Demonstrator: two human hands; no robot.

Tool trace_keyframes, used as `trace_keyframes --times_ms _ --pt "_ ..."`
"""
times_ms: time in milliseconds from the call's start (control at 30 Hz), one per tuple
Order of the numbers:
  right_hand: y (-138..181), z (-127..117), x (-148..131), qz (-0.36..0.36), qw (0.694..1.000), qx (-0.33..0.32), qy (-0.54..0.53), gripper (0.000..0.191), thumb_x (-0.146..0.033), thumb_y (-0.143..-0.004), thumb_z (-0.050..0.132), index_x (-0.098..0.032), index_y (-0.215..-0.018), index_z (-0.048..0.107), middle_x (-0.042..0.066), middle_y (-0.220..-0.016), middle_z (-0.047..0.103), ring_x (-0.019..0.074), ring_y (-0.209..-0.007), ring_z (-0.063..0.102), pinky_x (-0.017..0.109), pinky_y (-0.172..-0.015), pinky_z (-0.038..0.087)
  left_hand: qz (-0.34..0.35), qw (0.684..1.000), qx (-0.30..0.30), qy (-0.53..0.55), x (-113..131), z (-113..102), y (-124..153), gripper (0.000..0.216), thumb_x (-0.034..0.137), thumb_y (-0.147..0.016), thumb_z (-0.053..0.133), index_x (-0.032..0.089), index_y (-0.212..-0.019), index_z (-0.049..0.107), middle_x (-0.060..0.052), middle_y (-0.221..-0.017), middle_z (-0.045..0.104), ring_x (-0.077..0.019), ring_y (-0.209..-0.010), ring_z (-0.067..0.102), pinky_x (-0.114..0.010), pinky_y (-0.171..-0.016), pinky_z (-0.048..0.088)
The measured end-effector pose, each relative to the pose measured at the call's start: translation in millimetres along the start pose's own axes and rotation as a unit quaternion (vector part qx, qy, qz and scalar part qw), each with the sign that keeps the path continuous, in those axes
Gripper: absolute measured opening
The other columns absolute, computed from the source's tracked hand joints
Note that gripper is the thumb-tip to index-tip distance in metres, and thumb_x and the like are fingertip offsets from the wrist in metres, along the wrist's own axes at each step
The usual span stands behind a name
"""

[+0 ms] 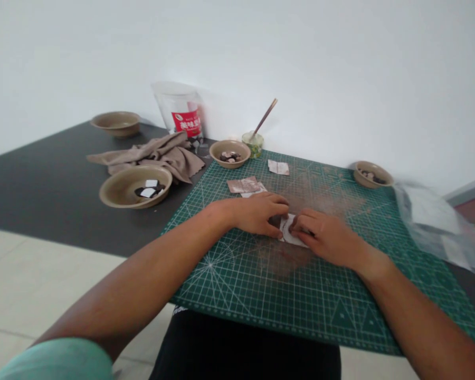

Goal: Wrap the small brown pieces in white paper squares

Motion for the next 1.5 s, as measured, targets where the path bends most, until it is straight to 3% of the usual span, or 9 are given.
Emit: trace_keyframes --times_ms 233,333,467,700,867,1033,1200,1367,1500 --pt "8.5 -7.0 -0.4 -0.005 0.998 -0.056 -0.017 0.011 -0.017 -0.094 0.053 -0.021 -0.089 0.063 0.004 -0.091 0.062 0.0175 -0.081 0.059 0.031 -0.073 0.044 0.004 1.0 -0.003 0.004 -0.3 0.8 -0.5 0.049 0.047 -0.086 0.067 0.017 -0.123 0.06 -0.015 -0.145 0.048 -0.0296 -0.131 0.048 -0.039 -0.108 0.035" --pt "1.4 1.9 -9.8 -0.042 0.998 -0.03 -0.034 0.011 -0.018 -0.095 0.052 -0.021 -0.095 0.063 0.005 -0.099 0.064 0.0182 -0.089 0.06 0.031 -0.079 0.045 0.004 1.0 0.006 0.002 -1.0 1.5 -0.5 0.048 0.049 -0.086 0.066 0.017 -0.122 0.059 -0.014 -0.145 0.048 -0.029 -0.131 0.048 -0.039 -0.107 0.036" --pt "-9.0 1.6 2.0 0.022 0.999 0.019 0.033 0.014 -0.024 -0.097 0.052 -0.018 -0.089 0.062 0.007 -0.094 0.062 0.0201 -0.085 0.059 0.033 -0.075 0.045 -0.002 1.0 0.005 -0.001 -1.2 1.4 -0.4 0.044 0.047 -0.086 0.067 0.018 -0.118 0.06 -0.013 -0.143 0.05 -0.0283 -0.129 0.049 -0.038 -0.106 0.037" --pt "1.7 2.0 -5.2 -0.046 0.996 -0.031 -0.068 0.009 -0.019 -0.095 0.055 -0.021 -0.094 0.063 0.004 -0.097 0.064 0.0177 -0.09 0.06 0.031 -0.081 0.047 0.003 1.0 0.016 -0.002 1.1 1.5 0.2 0.045 0.049 -0.084 0.067 0.018 -0.116 0.061 -0.013 -0.142 0.051 -0.03 -0.127 0.05 -0.039 -0.104 0.039" --pt "-2.7 1.4 2.6 0.02 1.0 0.015 0.001 0.011 -0.022 -0.096 0.054 -0.019 -0.089 0.062 0.005 -0.091 0.062 0.019 -0.083 0.059 0.032 -0.075 0.046 -0.001 1.0 0.017 -0.007 1.6 1.3 0.0 0.046 0.049 -0.084 0.067 0.018 -0.117 0.061 -0.013 -0.142 0.051 -0.0301 -0.128 0.05 -0.04 -0.105 0.039" --pt "-4.8 5.7 -0.8 -0.046 0.998 -0.014 -0.049 0.012 -0.02 -0.097 0.052 -0.021 -0.092 0.063 0.004 -0.097 0.064 0.0179 -0.089 0.061 0.031 -0.08 0.047 0.001 1.0 0.013 -0.006 0.9 2.6 -0.8 0.047 0.052 -0.085 0.066 0.018 -0.117 0.06 -0.013 -0.141 0.051 -0.0287 -0.128 0.05 -0.038 -0.105 0.039" --pt "-6.1 -5.0 7.0 0.031 0.999 0.016 0.022 0.012 -0.024 -0.096 0.054 -0.019 -0.088 0.061 0.006 -0.09 0.062 0.0196 -0.083 0.059 0.032 -0.074 0.044 -0.002 1.0 0.02 0.001 1.0 3.0 -0.8 0.046 0.05 -0.083 0.069 0.018 -0.116 0.061 -0.013 -0.14 0.052 -0.0293 -0.128 0.049 -0.039 -0.106 0.038" --pt "-0.2 -1.7 -1.9 -0.023 0.998 -0.04 -0.049 0.012 -0.02 -0.096 0.053 -0.02 -0.089 0.062 0.003 -0.09 0.062 0.0169 -0.083 0.059 0.03 -0.075 0.044 -0.012 1.0 0.013 -0.003 3.5 2.3 -0.6 0.046 0.051 -0.084 0.067 0.018 -0.116 0.061 -0.013 -0.14 0.053 -0.0299 -0.128 0.05 -0.039 -0.106 0.037" --pt "-7.4 1.4 0.5 0.004 1.0 0.013 -0.01 0.013 -0.023 -0.098 0.051 -0.019 -0.09 0.06 0.006 -0.094 0.061 0.0188 -0.086 0.058 0.031 -0.076 0.043 -0.006 1.0 0.02 0.0 2.6 2.5 -1.0 0.046 0.049 -0.083 0.068 0.017 -0.116 0.061 -0.013 -0.139 0.053 -0.0299 -0.127 0.05 -0.039 -0.105 0.038"
Point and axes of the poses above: each hand's wrist, its own y-axis away from the middle knuckle, its own z-axis out of the palm, x = y × z, the point moved 2 cm from there along -y, towards the middle knuckle
